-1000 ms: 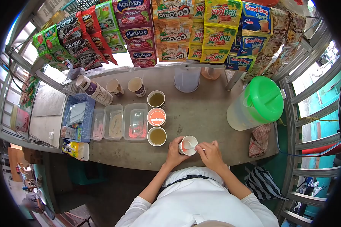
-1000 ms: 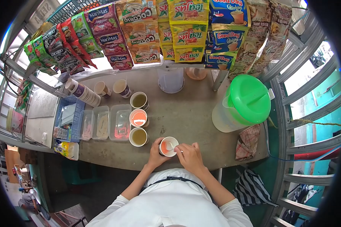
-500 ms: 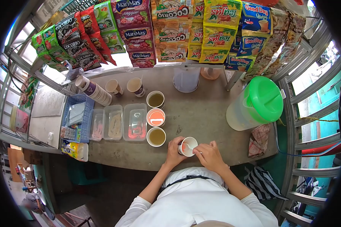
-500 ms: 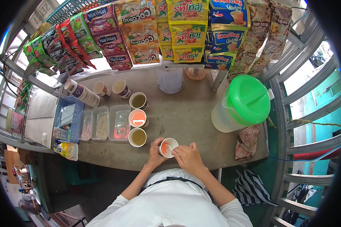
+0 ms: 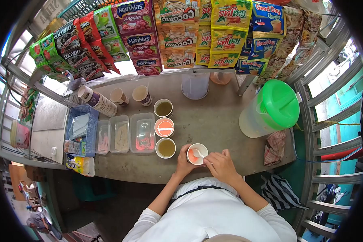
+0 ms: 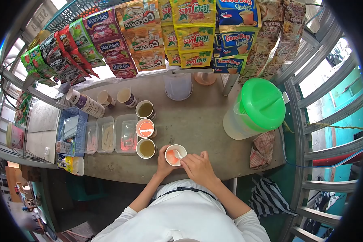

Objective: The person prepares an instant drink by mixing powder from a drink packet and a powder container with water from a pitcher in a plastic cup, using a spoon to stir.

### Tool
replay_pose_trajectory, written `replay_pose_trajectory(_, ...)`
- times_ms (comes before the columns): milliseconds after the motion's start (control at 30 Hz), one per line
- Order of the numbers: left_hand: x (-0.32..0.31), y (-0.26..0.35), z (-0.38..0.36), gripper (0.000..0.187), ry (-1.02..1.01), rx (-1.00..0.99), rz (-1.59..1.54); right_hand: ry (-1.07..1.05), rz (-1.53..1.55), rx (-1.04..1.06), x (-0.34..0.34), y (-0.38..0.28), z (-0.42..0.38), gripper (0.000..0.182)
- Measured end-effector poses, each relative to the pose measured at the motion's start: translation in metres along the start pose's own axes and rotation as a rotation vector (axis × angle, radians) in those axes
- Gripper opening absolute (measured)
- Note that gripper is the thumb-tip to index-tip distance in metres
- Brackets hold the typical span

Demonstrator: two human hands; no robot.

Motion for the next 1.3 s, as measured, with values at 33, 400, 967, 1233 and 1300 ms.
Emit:
replay_pose_trajectory(33, 0.0, -0.001, -0.001, 0.092, 0.004, -0.012, 0.009, -0.006, 0.039, -0.005, 0.001, 0.0, 0.0, 0.016)
replay_pose_trajectory(400, 0.003, -0.002, -0.006, 0.091, 0.071, -0.044, 0.001, -0.047, 0.091, 0.018, -0.001, 0.002, 0.006, 0.017)
replay_pose_trajectory(967, -0.001, -0.002, -0.008, 0.082, 0.104, -0.072, -0.009, -0.07, -0.012, 0.058, -0.001, -0.003, 0.003, 0.016)
replay_pose_trajectory(1233, 0.0, 0.017, 0.005, 0.071, 0.017, -0.207, 0.181, -0.038, 0.049, -0.004, -0.005, 0.004, 0.0, 0.014)
replay_pose_trajectory(1300, -0.001, 0.017, 0.006, 0.071, -0.014, -0.208, 0.211, -0.04, 0.064, -0.013, -0.006, 0.006, -0.001, 0.014)
Point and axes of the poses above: each hand's wrist, its own z-axis towards the middle knuckle, its own x-axis out of the back of the hand, y = z × x, the point moved 3 cm from there along z, towards the middle knuckle, and after that the axes turned 4 degrees about -z, right-handed, at the moved point
